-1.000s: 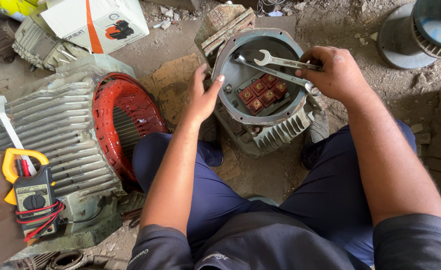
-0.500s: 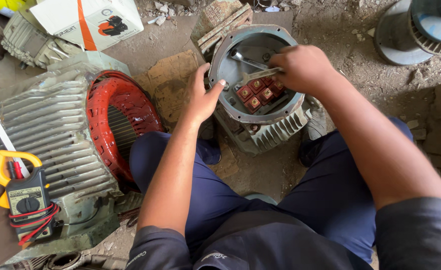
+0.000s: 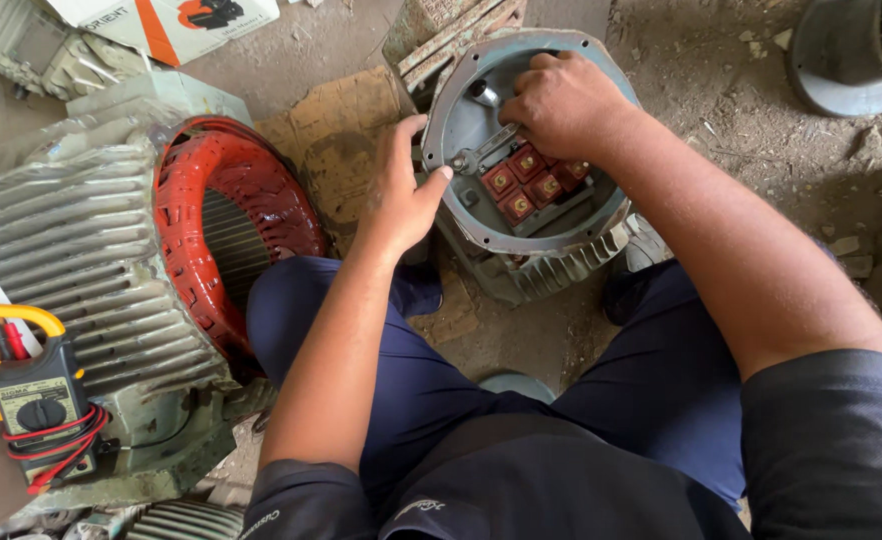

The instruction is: The person sits on the floor working on an electric motor's terminal box, using wrenches to loosen and tighten the terminal bolts and repositioning the terminal plate by hand. They then move the motor aside, pick up crimping pliers from the workbench, and handle a plastic bag of small parts.

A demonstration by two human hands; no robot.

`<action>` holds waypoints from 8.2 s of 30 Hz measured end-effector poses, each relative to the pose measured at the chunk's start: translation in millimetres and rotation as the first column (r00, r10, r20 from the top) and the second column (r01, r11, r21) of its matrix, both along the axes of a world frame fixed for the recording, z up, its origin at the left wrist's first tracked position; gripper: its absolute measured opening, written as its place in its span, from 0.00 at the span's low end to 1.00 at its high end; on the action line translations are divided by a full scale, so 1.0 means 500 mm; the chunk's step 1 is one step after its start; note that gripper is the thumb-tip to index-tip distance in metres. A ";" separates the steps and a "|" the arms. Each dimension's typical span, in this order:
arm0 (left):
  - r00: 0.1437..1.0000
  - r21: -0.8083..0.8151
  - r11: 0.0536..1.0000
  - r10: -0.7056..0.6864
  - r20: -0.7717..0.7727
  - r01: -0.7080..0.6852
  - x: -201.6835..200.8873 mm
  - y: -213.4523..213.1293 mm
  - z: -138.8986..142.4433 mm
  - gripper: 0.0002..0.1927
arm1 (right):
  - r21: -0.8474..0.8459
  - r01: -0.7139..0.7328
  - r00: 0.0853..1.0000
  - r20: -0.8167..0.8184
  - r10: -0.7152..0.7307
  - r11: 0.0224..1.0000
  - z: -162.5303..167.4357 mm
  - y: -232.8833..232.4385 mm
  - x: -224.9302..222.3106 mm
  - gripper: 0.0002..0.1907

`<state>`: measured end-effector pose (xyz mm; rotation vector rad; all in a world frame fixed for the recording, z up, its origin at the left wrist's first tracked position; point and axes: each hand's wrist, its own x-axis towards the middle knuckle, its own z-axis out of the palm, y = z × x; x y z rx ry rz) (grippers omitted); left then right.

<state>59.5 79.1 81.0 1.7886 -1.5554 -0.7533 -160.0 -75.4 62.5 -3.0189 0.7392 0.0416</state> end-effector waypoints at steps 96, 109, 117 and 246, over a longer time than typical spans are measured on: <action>0.800 0.162 0.908 -0.418 0.430 0.386 -0.033 0.038 0.029 0.80 | 0.164 0.191 0.962 -0.228 -0.152 0.968 0.145 0.231 -0.042 0.54; 0.792 0.180 0.888 -0.459 0.402 0.423 -0.035 0.028 0.049 0.73 | 0.455 0.165 0.907 0.278 -0.316 0.875 0.082 0.319 -0.014 0.23; 0.826 0.119 0.872 -0.489 0.282 0.475 0.002 0.027 0.096 0.53 | 0.386 0.090 0.849 0.453 -0.273 0.918 0.058 0.311 0.017 0.21; 0.892 0.060 0.925 -0.378 0.249 0.376 -0.013 0.030 0.095 0.52 | 0.604 0.375 0.907 -0.085 -0.412 0.703 0.003 -0.029 -0.050 0.18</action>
